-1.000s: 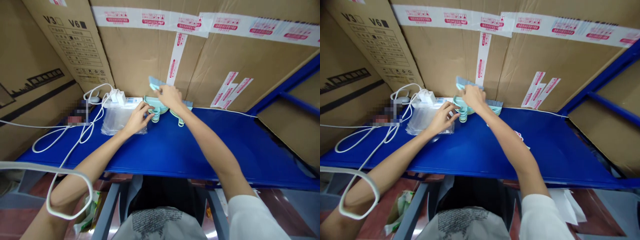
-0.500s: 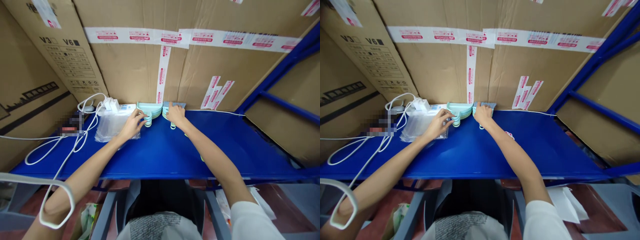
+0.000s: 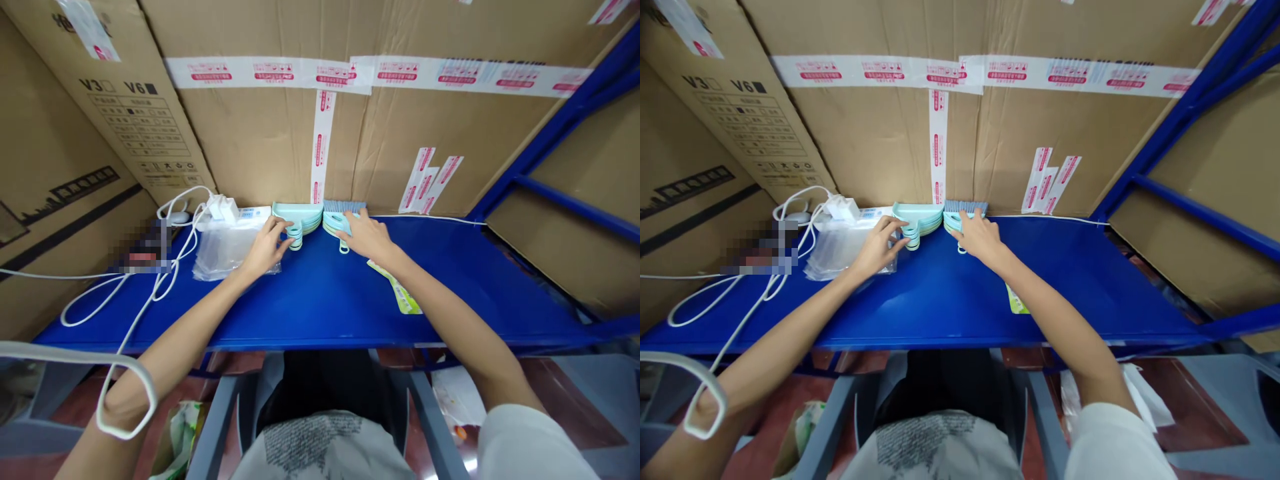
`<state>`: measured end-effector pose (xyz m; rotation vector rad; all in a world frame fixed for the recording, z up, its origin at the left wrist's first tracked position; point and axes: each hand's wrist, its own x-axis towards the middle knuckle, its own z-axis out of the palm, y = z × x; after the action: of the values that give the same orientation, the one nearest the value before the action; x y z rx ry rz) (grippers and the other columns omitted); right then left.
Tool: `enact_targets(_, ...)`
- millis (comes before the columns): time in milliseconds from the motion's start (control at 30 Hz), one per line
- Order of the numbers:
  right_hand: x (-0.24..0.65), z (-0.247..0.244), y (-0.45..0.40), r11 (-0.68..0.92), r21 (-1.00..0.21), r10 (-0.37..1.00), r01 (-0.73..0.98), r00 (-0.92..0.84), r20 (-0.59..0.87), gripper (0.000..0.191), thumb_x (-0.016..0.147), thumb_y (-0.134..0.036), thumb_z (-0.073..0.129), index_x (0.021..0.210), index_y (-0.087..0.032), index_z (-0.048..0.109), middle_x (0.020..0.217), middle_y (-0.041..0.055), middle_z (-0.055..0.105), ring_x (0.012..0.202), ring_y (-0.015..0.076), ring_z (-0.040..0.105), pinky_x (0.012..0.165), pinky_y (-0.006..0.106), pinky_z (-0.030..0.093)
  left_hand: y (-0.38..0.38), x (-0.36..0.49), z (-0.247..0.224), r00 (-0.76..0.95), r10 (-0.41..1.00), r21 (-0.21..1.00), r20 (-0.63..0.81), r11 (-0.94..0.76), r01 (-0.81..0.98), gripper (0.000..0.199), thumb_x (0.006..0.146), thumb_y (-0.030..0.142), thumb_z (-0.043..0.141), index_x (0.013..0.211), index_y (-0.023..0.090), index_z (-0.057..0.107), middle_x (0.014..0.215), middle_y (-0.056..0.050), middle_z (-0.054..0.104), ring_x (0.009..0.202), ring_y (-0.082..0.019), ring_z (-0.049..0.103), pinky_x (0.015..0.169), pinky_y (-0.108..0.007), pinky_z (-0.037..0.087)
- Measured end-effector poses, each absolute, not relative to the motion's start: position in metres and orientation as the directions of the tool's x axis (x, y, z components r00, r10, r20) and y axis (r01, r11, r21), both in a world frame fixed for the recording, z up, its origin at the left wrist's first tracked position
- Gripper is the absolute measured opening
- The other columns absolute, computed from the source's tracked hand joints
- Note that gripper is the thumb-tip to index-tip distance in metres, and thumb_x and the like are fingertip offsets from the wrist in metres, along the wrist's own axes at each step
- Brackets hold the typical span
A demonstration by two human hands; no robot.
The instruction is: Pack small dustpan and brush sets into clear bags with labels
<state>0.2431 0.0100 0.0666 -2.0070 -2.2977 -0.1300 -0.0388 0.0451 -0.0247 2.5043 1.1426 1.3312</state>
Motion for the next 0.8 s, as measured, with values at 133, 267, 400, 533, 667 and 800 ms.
enact_targets(133,0.280,0.058,-0.033,0.016,0.081,0.998,0.997,-0.021,0.061,0.058,0.110,-0.055,0.047,0.157,-0.022,0.053,0.143,0.0240,0.062,0.130,0.0436,0.064,0.101,0.054,0.053,0.045,-0.037,-0.027,0.355,0.662,0.387,0.660,-0.705,0.594,0.036,0.100,0.021,0.065,0.135,0.021,0.062,0.128,-0.012,0.055,0.105,-0.024,0.067,0.080,-0.037,0.067)
enact_targets(267,0.314,0.044,-0.055,-0.062,0.137,0.982,0.989,0.084,-0.167,0.086,0.105,-0.061,0.056,0.175,-0.020,0.027,0.150,0.0301,0.056,0.141,0.0474,0.056,0.104,0.055,0.050,0.044,-0.037,-0.026,0.356,0.650,0.375,0.672,-0.712,0.594,0.037,0.098,0.021,0.066,0.135,0.021,0.062,0.127,-0.012,0.055,0.103,-0.024,0.067,0.077,-0.037,0.067)
enact_targets(400,0.331,0.033,-0.079,-0.106,0.112,0.974,0.988,0.125,-0.187,0.090,0.106,-0.058,0.054,0.176,-0.015,0.019,0.145,0.0315,0.058,0.138,0.0477,0.057,0.101,0.055,0.052,0.041,-0.038,-0.023,0.353,0.662,0.386,0.661,-0.703,0.597,0.038,0.098,0.020,0.067,0.136,0.022,0.061,0.128,-0.012,0.054,0.105,-0.023,0.068,0.077,-0.035,0.068)
enact_targets(533,0.332,0.022,-0.114,-0.127,0.073,0.988,0.989,0.133,-0.077,0.086,0.107,-0.053,0.050,0.176,-0.011,0.019,0.135,0.0314,0.062,0.128,0.0488,0.060,0.091,0.054,0.056,0.040,-0.038,-0.022,0.345,0.664,0.396,0.663,-0.703,0.591,0.039,0.098,0.021,0.068,0.136,0.023,0.061,0.130,-0.012,0.054,0.105,-0.023,0.068,0.078,-0.036,0.068)
enact_targets(667,0.327,0.013,-0.125,-0.026,-0.047,0.999,0.999,0.025,-0.030,0.086,0.101,-0.036,0.057,0.176,-0.014,0.021,0.141,0.0269,0.061,0.131,0.0446,0.058,0.095,0.050,0.055,0.039,-0.036,-0.023,0.334,0.664,0.385,0.669,-0.694,0.608,0.038,0.098,0.024,0.069,0.135,0.022,0.061,0.131,-0.013,0.054,0.107,-0.025,0.067,0.077,-0.037,0.067)
enact_targets(800,0.331,0.011,-0.119,0.048,-0.136,0.997,0.990,-0.055,-0.053,0.091,0.095,-0.029,0.060,0.176,-0.013,0.021,0.145,0.0239,0.061,0.132,0.0400,0.058,0.099,0.045,0.053,0.033,-0.032,-0.020,0.294,0.650,0.338,0.701,-0.666,0.665,0.035,0.098,0.027,0.070,0.133,0.021,0.064,0.131,-0.014,0.055,0.119,-0.030,0.063,0.090,-0.045,0.065)
